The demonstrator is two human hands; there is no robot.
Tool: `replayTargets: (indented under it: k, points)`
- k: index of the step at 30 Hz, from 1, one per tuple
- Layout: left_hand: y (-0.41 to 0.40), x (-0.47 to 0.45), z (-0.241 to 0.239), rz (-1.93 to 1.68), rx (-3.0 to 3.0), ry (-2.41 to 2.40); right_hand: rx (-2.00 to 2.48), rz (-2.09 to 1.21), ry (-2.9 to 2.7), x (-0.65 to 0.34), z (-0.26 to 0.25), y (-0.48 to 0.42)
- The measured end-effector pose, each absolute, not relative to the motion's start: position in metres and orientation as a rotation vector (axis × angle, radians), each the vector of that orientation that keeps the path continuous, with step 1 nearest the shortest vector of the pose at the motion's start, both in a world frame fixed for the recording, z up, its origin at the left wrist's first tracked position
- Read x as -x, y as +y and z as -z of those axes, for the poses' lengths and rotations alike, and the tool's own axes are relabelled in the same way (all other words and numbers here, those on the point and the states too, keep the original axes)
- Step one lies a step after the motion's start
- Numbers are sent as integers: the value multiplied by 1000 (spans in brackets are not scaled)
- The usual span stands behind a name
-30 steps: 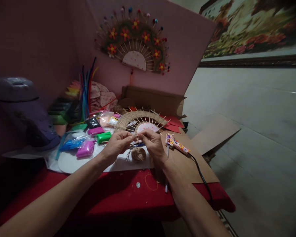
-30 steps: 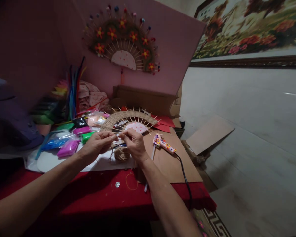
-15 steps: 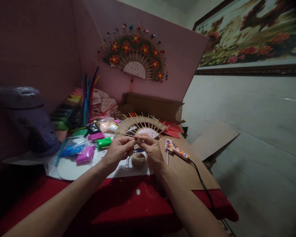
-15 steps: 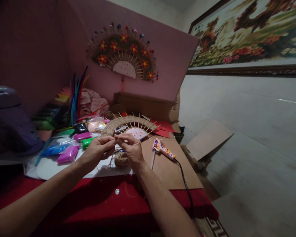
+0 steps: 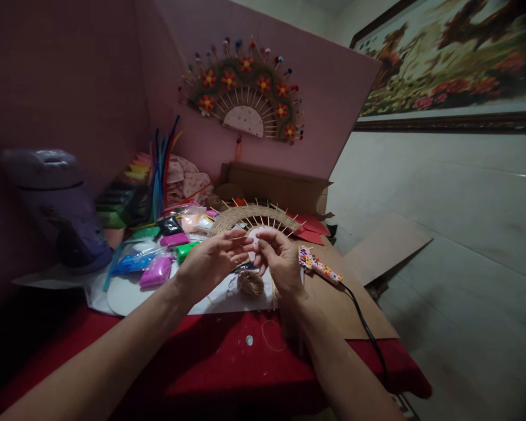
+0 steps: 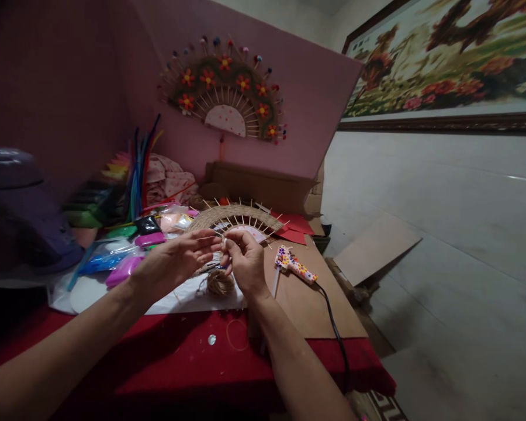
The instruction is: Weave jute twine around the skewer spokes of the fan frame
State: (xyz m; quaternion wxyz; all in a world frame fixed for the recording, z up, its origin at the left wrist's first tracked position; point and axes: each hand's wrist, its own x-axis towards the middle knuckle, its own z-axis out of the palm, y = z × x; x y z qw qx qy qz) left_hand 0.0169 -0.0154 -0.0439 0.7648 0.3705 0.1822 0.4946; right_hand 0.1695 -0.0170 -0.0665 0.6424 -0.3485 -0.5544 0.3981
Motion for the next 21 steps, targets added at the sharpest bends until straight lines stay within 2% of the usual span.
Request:
replayTargets:
  k: [10, 16, 21]
  points:
    - [-15, -14, 41, -1041, -561, 297, 786, -553, -1385, -170, 68, -25]
    - [-16, -14, 39, -1061, -538, 383, 811, -488, -1785, -164, 73, -28]
    - [-17, -17, 44, -1202, -775, 524, 742, -763, -1577, -166, 70, -27]
